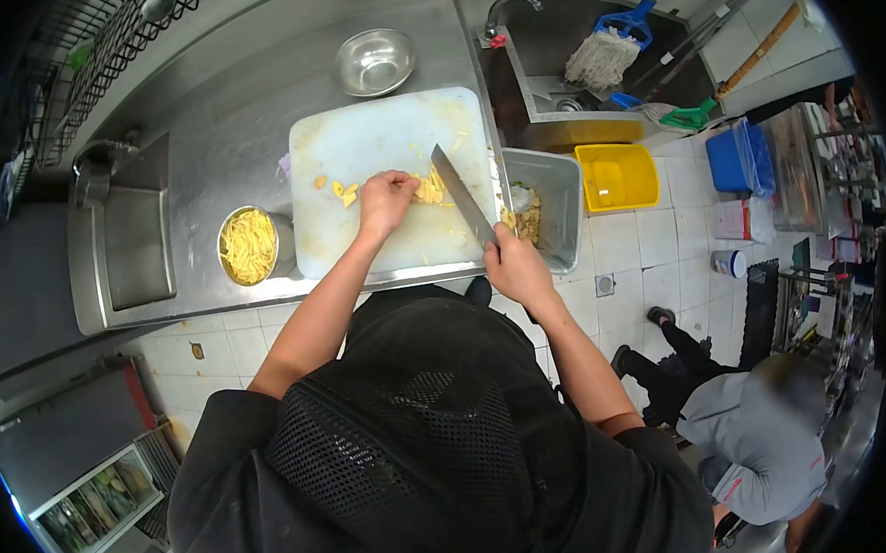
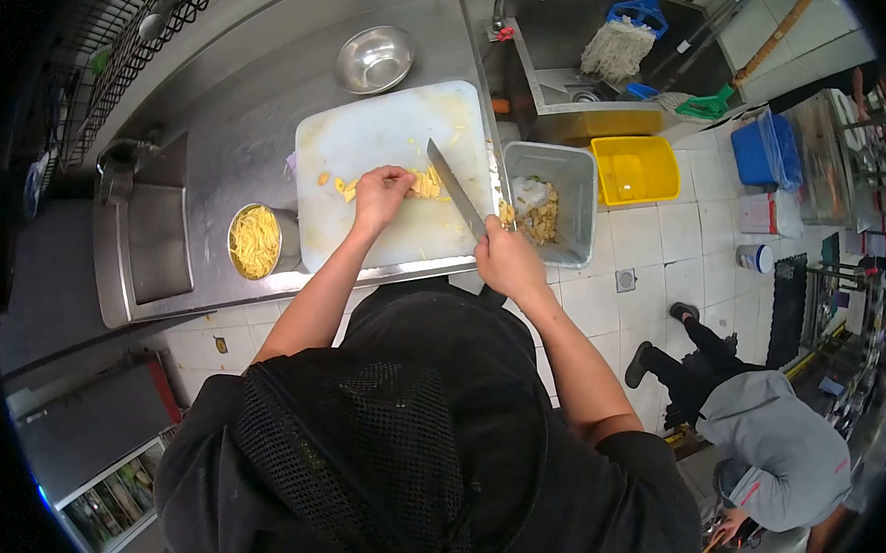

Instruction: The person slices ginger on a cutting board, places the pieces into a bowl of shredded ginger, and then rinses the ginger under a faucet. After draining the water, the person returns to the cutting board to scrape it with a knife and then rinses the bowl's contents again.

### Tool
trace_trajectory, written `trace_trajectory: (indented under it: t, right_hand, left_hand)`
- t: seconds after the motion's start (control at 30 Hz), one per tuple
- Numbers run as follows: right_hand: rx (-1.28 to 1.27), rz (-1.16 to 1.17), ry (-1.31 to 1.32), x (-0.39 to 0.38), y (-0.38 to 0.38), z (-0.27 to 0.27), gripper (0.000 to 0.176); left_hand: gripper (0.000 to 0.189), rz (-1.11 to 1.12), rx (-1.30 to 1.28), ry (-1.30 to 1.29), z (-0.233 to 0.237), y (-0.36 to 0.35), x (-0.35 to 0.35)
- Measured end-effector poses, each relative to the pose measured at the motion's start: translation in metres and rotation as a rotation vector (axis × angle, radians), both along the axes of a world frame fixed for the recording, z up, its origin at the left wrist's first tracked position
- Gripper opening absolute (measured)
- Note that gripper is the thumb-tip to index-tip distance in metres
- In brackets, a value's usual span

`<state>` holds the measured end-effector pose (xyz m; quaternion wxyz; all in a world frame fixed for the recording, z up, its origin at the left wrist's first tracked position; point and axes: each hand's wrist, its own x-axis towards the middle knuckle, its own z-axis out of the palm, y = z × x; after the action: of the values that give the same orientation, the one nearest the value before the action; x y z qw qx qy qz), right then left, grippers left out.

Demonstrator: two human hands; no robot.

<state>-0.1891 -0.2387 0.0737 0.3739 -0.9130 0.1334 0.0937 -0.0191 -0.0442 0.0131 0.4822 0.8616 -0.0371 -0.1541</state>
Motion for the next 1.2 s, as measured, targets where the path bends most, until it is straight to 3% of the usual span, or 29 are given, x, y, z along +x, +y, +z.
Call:
trace_trajectory:
  t: [0.13, 0.2, 0.3, 0.63, 0.9, 1.0, 1.2]
  right_hand:
    - [-0.038, 0.033, 0.019, 0.001, 0.005, 0.002, 0.019]
    - [-0.054, 0.054, 0.079, 0.002, 0.007, 0.009, 0.02]
    - [-0.045, 0.057, 0.106, 0.001, 0.007, 0.013, 0.02]
    - [-0.07, 0.067, 0.129, -0.011, 0.003, 0.027, 0.019]
    - [-0.087, 0.112, 0.232, -0.011, 0.015, 0.03, 0.021]
    - [-0.083, 0.11, 0.216, -0.009, 0.017, 0.032, 0.021]
    - [-0.096, 0.091, 0.177, -0.007, 0.016, 0.029, 0.021]
  left_hand:
    - [0.02, -0.053, 0.134, -0.18, 0.009, 0.006, 0.0]
    - [0.021, -0.42, 0.174, -0.578, 0.012, 0.011, 0.005]
    - [0.021, -0.588, 0.173, -0.591, 0.014, 0.005, -0.001]
    - [0.023, -0.545, 0.225, -0.615, 0.002, 0.011, -0.012]
    - [0.048, -0.516, 0.164, -0.525, 0.007, 0.028, -0.014]
    - [0.049, -0.526, 0.174, -0.399, 0.009, 0.03, -0.011]
    - [0.042, -0.484, 0.179, -0.452, 0.016, 0.027, -0.017]
